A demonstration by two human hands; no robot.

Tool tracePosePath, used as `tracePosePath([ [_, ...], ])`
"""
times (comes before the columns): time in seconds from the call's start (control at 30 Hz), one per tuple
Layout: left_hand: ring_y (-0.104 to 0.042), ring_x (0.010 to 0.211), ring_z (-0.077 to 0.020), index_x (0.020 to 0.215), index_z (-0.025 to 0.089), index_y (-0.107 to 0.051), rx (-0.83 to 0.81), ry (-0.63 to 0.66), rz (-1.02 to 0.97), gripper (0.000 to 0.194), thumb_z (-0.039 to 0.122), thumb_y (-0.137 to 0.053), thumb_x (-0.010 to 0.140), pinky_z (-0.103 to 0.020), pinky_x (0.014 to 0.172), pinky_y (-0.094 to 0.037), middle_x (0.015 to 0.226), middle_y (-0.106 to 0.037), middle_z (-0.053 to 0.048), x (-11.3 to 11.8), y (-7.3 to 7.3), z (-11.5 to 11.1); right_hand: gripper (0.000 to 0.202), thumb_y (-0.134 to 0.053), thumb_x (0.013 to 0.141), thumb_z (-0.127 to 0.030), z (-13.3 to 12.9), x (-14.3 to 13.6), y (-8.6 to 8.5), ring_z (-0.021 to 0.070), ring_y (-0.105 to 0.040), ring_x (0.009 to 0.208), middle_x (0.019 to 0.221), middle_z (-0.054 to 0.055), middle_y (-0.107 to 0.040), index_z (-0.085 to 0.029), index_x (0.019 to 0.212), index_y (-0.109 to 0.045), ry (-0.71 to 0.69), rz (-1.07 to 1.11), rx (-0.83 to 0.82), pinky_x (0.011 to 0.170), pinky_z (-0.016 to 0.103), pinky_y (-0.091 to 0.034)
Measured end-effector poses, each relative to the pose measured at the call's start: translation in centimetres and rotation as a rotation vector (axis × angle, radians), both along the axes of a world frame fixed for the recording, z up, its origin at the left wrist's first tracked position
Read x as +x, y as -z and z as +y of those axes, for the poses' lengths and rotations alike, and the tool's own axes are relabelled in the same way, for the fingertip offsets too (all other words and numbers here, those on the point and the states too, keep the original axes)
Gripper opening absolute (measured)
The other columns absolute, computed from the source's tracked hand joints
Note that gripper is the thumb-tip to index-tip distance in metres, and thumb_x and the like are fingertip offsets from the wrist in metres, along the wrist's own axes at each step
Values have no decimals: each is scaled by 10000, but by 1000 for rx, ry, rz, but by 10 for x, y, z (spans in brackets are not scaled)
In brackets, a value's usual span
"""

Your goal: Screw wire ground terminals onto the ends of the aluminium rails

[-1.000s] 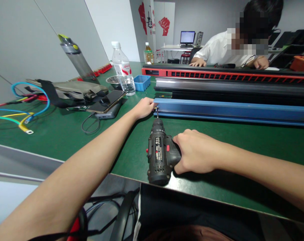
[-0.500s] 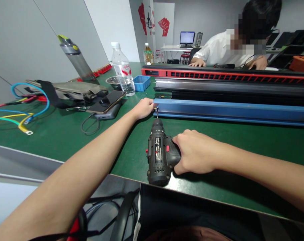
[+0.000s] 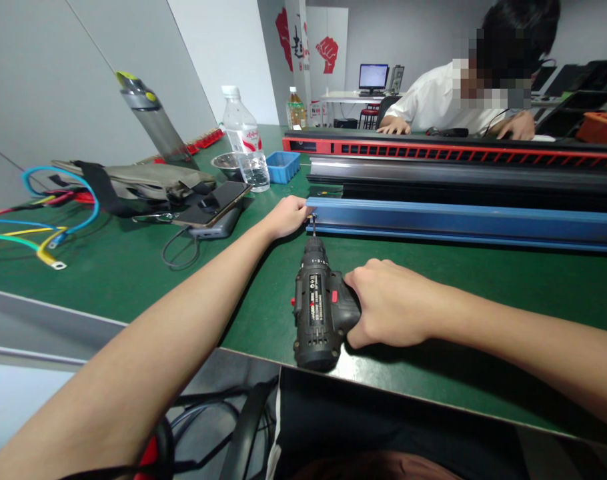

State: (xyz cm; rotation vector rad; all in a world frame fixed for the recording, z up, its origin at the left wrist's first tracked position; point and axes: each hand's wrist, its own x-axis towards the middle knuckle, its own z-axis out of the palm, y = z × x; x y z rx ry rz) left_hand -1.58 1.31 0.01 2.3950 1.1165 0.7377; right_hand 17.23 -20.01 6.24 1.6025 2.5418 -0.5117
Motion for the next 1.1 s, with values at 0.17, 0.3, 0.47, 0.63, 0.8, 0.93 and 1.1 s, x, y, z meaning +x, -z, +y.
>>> tracePosePath([
  [0.17,-377,579,-116,531,183,-434,0,10,-9,444,494,-430,848,-233,557,-288,542,-439,6,0,0,0,312,-730,615,-467,1,-1,2,199,-592,565,679,70,-689,-187,746,-689,-3,6,0,483,278,-356],
  [0.3,-394,577,-117,531,179,-445,-7,-5,2,435,462,-433,861,-233,562,-302,546,-455,5,0,-1,-1,333,-728,599,-491,1,-1,2,197,-587,561,679,68,-690,-191,736,-686,-2,6,6,478,279,-354],
  [0.47,-417,584,-122,546,175,-465,-8,-21,17,412,440,-437,860,-234,572,-311,558,-478,2,0,0,0,344,-724,595,-503,1,-1,1,197,-594,567,694,68,-697,-196,748,-693,3,6,3,474,275,-342],
  [0.63,-399,574,-119,537,177,-461,5,-15,17,411,422,-436,867,-232,566,-303,541,-461,7,0,0,0,358,-719,606,-510,0,-1,1,219,-626,606,733,88,-717,-192,770,-711,-3,-16,9,490,288,-357],
  [0.8,-392,571,-118,527,178,-453,3,-12,18,420,411,-438,876,-233,565,-300,534,-457,8,0,-1,-1,359,-717,604,-513,0,-1,2,220,-625,602,720,85,-712,-193,767,-710,-4,-15,12,493,292,-363],
  [0.93,-393,571,-118,529,177,-452,-2,-15,17,419,408,-441,879,-236,568,-302,534,-460,9,1,-2,-1,367,-723,607,-510,0,-1,1,221,-626,605,728,89,-716,-186,778,-716,-6,-13,10,498,293,-365],
  [1.1,-378,574,-118,526,184,-434,-8,-12,9,430,445,-434,868,-238,567,-290,536,-437,13,1,-1,-1,336,-730,626,-475,0,-1,0,220,-627,607,740,87,-723,-185,797,-723,2,-9,-8,501,290,-370],
])
